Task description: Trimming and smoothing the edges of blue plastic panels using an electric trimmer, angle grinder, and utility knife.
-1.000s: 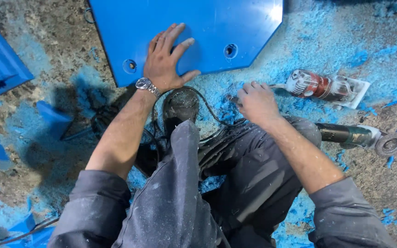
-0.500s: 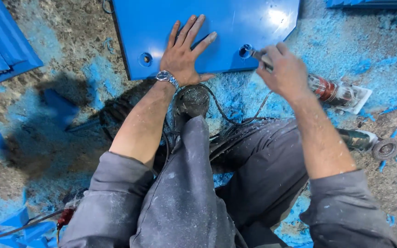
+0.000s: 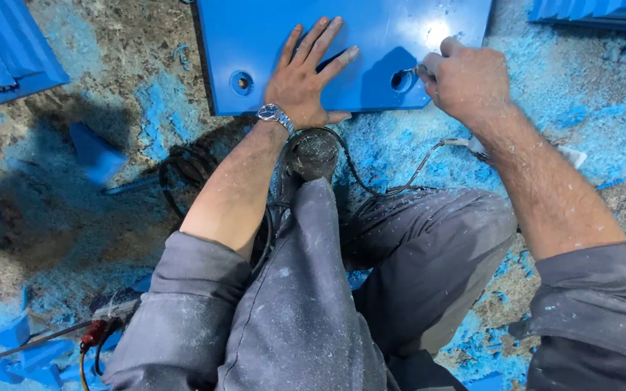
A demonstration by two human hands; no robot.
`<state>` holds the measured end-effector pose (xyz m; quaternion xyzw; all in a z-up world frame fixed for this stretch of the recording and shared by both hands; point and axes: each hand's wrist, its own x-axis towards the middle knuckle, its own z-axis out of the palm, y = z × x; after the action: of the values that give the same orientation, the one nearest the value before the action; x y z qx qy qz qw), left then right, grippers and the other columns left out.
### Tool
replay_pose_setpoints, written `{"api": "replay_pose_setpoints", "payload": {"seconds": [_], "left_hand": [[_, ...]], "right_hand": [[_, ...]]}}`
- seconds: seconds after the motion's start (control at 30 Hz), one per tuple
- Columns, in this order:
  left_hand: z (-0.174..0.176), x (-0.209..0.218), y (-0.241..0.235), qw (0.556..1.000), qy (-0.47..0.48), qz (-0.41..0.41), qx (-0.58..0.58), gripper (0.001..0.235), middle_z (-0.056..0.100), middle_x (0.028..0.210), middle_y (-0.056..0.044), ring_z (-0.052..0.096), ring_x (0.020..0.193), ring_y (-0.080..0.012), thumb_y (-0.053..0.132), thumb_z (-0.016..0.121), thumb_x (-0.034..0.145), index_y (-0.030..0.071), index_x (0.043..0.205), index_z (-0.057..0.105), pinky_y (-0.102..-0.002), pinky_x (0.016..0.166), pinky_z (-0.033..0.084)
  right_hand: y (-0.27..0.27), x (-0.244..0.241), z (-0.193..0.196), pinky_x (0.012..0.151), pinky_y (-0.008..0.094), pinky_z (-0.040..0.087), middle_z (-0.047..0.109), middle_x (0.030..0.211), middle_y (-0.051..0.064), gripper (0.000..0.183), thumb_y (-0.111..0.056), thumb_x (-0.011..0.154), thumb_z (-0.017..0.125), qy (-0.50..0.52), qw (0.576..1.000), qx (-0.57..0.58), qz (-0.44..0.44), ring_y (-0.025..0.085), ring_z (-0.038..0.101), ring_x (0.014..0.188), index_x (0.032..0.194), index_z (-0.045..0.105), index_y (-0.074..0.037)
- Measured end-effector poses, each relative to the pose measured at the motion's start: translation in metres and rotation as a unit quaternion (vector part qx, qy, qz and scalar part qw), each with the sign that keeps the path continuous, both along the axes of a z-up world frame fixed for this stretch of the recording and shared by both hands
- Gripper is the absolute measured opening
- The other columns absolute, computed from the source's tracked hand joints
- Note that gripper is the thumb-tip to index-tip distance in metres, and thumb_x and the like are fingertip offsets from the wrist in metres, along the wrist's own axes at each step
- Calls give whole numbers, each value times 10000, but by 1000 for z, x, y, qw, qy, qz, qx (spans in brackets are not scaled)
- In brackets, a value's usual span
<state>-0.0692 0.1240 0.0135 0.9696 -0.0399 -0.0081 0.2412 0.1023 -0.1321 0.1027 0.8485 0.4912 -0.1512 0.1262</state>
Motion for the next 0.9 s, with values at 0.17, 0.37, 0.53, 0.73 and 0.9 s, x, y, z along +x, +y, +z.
{"api": "replay_pose_setpoints", "payload": {"seconds": [0.17, 0.37, 0.53, 0.73, 0.9], "left_hand": [[-4, -1, 0, 1000, -10, 0, 1, 1155, 146, 1724, -47, 138, 1586, -268, 745, 890, 653, 380, 1624, 382, -556, 1312, 91], [-1, 1, 0, 1000, 3, 1, 0, 1144, 142, 1723, -52, 134, 1585, -272, 733, 885, 656, 376, 1622, 387, -557, 1308, 89], [-1, 1, -2, 1000, 6, 1, 8, 1150, 136, 1727, -52, 129, 1589, -271, 708, 889, 652, 381, 1626, 373, -555, 1313, 88], [3, 0, -4, 1000, 20, 5, 2, 1180, 144, 1720, -46, 138, 1585, -269, 693, 906, 615, 385, 1614, 357, -564, 1311, 88], [12, 1, 2, 1000, 5, -3, -15, 1208, 149, 1726, -66, 139, 1591, -286, 698, 920, 630, 327, 1633, 357, -564, 1319, 92]], "right_hand": [[-3, -5, -8, 647, 494, 565, 694, 983, 98, 255, -389, 935, 728, 20, 998, -52, -41, 329, 707, 808, 1019, 777, -153], [0, -23, -4, 687, 524, 573, 727, 892, 154, 343, -423, 993, 649, 70, 986, -79, -130, 377, 708, 822, 948, 787, -111], [20, -45, 5, 687, 543, 570, 720, 820, 194, 397, -427, 1030, 603, 118, 962, -105, -223, 401, 705, 767, 932, 774, -83], [53, -45, -7, 698, 510, 591, 730, 828, 222, 439, -387, 1041, 598, 121, 955, -135, -235, 379, 729, 765, 909, 775, -7], [71, -13, -20, 743, 483, 613, 749, 914, 226, 256, -253, 885, 725, 85, 963, -141, -215, 379, 744, 847, 954, 788, -15]]}}
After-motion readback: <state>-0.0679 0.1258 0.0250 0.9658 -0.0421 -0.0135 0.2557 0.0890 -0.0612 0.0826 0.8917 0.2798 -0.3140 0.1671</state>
